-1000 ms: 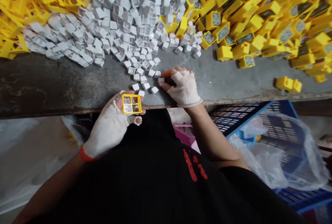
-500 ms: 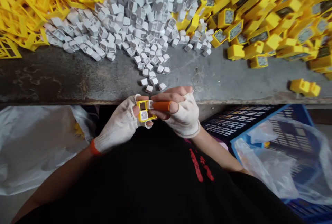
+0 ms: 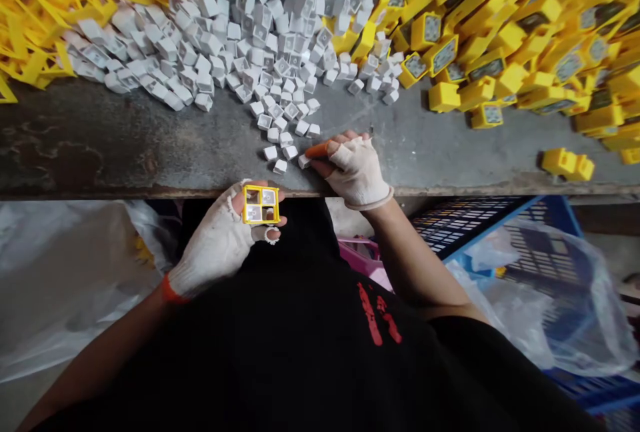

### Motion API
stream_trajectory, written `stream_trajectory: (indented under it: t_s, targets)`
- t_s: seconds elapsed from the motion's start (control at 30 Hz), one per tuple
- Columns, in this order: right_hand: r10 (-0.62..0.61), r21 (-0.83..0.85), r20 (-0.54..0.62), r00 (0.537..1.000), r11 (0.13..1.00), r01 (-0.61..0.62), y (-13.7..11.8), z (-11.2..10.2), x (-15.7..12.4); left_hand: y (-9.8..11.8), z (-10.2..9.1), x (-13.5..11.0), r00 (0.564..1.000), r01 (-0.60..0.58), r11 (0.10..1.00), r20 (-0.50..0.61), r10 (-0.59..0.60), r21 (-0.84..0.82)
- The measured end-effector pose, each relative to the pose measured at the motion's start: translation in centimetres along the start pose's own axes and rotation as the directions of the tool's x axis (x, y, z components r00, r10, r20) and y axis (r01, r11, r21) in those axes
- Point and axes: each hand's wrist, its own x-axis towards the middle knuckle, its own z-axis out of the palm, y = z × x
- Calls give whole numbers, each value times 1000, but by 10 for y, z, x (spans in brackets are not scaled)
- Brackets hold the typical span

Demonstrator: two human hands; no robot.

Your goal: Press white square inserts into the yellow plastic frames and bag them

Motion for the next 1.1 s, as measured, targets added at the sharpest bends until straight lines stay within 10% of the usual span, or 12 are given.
stream_trajectory:
  t_s: [0.1,0.33,0.6,0.83,0.97,1.1]
  targets:
    - [72,256,33,997,964,-78,-13,-3,3,-1,1,0,1000,-18,1000,6,18,7]
    - [117,789,205,972,568,-235,-60,-9,-10,-4,12,-8,986,-162,986,48,160,46]
    - [128,657,135,983,731,-185,-89,-4,-26,-14,9,-12,959,-280,959,-37,282,44]
    - [170,716,32,985,684,-141,-77,7,-40,-9,2,-15,974,-225,973,39,223,56]
    - [81,336,-153,985,941,-25,-39,-2,-28,-2,-3,-13,992,-126,991,-10,126,-38]
    - [-88,-56,-2,996,995,87,-33,2,-9,-3,-9,-10,990,-132,991,-63,130,-25]
